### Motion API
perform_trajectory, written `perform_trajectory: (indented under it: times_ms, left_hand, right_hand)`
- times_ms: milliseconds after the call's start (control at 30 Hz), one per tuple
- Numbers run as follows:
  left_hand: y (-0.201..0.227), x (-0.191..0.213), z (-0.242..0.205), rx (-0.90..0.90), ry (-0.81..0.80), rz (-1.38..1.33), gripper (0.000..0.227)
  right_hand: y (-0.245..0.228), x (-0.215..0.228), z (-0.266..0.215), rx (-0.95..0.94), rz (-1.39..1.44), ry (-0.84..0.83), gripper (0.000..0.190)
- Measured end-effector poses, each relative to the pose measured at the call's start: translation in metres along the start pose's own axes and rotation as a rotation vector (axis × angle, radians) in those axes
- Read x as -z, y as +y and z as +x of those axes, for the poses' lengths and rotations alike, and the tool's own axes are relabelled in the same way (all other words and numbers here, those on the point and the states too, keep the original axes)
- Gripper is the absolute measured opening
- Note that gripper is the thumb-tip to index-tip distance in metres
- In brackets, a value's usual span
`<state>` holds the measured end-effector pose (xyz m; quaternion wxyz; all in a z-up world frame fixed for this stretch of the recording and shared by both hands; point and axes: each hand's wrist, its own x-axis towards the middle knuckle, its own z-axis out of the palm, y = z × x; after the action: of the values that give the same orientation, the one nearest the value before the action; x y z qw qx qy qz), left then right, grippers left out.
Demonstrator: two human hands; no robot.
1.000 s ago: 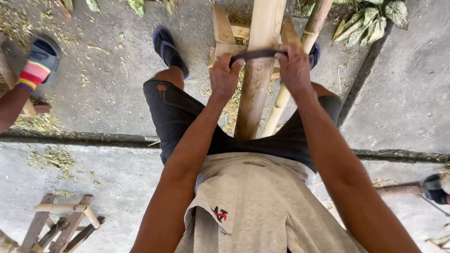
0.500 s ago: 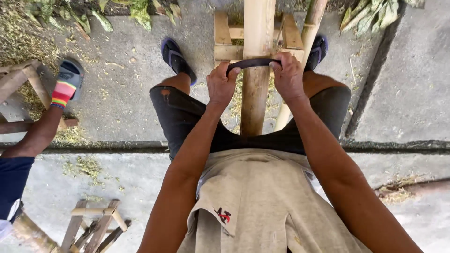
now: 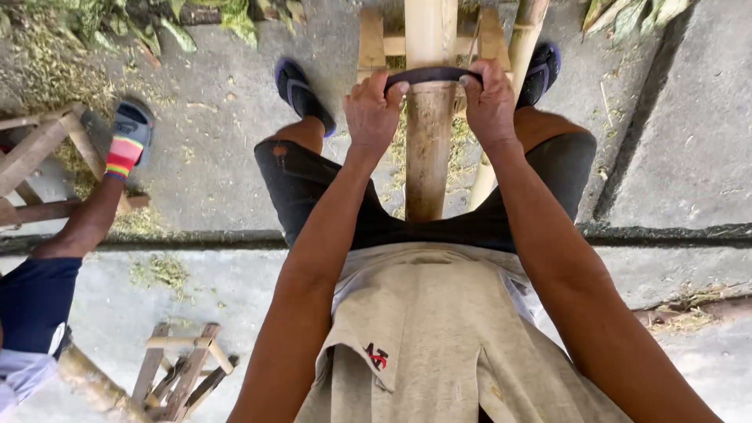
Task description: Shaving or scraping the outer layer of a bamboo pole using a drawknife-like tool.
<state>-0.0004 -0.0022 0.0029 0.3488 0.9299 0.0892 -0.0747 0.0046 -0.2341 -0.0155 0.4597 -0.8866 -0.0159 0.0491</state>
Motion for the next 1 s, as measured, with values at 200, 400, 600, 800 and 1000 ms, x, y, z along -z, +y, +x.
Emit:
perform_trajectory:
  times_ms: [200, 400, 600, 800, 1000]
  left_hand:
    - [0.002, 0.003, 0.003, 0.006, -0.043, 0.040, 0.029]
    - [0.004, 0.002, 0.017, -0.048, 0.026, 0.082, 0.027]
    - [0.001, 0.009, -0.006, -0.030, -0.024, 0.037, 0.030]
    - [0.014, 0.005, 0.030, -0.081, 0.044, 0.143, 0.031]
    - [0.007, 0.013, -0.033, -0.038, -0.122, 0.120, 0.033]
  right_hand:
    - [-0.012, 0.010, 0.007, -0.068, 0.066, -0.022, 0.015]
    - [-0.002, 0.011, 0.027, -0.168, 0.089, -0.124, 0.010]
    - [0.001, 0.005, 0.002, 0.006, -0.056, -0.076, 0.016]
    - [0.014, 0.004, 0.025, -0.153, 0.197, -0.094, 0.016]
    - [0.014, 0.000, -0.038, -0.057, 0.097, -0.050, 0.016]
